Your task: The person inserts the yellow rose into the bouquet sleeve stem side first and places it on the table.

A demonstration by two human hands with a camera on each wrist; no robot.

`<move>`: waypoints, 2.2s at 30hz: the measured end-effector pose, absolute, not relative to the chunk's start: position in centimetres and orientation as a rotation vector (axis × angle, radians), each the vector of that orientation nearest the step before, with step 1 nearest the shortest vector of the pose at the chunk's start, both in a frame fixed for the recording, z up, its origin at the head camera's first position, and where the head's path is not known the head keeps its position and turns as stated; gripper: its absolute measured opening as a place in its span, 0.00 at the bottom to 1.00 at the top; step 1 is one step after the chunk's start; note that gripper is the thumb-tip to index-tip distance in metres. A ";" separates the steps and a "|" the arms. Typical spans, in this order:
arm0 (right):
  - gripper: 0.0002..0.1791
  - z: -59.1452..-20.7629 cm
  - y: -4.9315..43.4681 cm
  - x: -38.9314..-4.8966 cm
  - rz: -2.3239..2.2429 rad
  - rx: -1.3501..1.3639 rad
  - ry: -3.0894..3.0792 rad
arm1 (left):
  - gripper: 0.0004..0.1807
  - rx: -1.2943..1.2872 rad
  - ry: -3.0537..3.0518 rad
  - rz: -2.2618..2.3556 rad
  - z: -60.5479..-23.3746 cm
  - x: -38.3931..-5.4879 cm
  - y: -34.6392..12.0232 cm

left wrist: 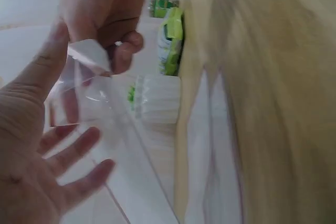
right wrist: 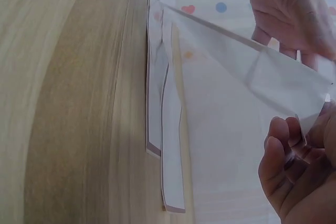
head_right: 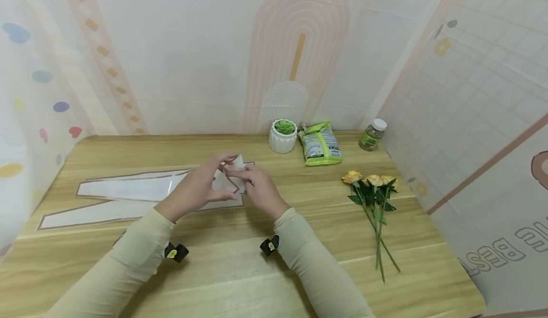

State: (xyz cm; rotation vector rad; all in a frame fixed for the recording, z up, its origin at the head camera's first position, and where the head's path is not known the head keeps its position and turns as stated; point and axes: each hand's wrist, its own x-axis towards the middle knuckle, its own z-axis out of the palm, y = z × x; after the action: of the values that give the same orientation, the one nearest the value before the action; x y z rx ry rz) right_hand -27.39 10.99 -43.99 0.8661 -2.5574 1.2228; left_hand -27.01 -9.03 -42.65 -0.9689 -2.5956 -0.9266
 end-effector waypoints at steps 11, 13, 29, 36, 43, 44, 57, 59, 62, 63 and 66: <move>0.18 -44.4 11.3 -27.5 1.239 0.824 -2.620 | 0.21 -1.105 -2.370 -0.461 -42.8 -27.0 -9.7; 0.18 -44.3 11.3 -27.4 1.164 0.845 -2.658 | 0.16 -1.135 -2.332 -0.412 -42.6 -26.9 -9.7; 0.17 -43.6 11.4 -27.6 0.957 0.939 -2.937 | 0.14 -1.168 -2.254 -0.128 -39.4 -24.7 -8.6; 0.22 -42.9 11.4 -27.7 0.986 1.005 -3.027 | 0.13 -1.170 -2.303 -0.051 -39.2 -24.2 -8.4; 0.11 -43.3 11.3 -27.9 1.067 1.007 -3.037 | 0.16 -1.222 -2.322 -0.081 -39.1 -24.2 -8.0; 0.10 -43.4 11.3 -27.9 1.104 1.019 -3.024 | 0.19 -1.237 -2.318 -0.090 -39.2 -24.2 -7.9; 0.18 -44.2 11.5 -28.2 1.488 1.005 -2.815 | 0.68 -1.149 -2.644 -0.442 -40.6 -25.3 -9.6; 0.19 -44.1 11.5 -28.2 1.521 1.027 -2.775 | 0.73 -1.081 -2.746 -0.478 -41.3 -25.8 -10.0; 0.23 -44.0 11.5 -27.9 1.605 1.015 -2.749 | 0.74 -1.001 -2.842 -0.533 -42.2 -26.5 -10.6; 0.24 -43.9 11.4 -27.8 1.622 1.023 -2.735 | 0.73 -0.982 -2.852 -0.542 -42.5 -26.6 -10.7; 0.30 -43.9 11.4 -27.6 1.656 1.020 -2.708 | 0.68 -0.962 -2.823 -0.520 -42.8 -27.0 -11.2</move>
State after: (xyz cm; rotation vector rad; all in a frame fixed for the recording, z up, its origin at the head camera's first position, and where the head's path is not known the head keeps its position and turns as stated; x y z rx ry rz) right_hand -27.59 11.43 -43.90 1.0197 -2.7077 1.6556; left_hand -26.96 -11.18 -42.77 -0.9620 -2.8229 -0.5202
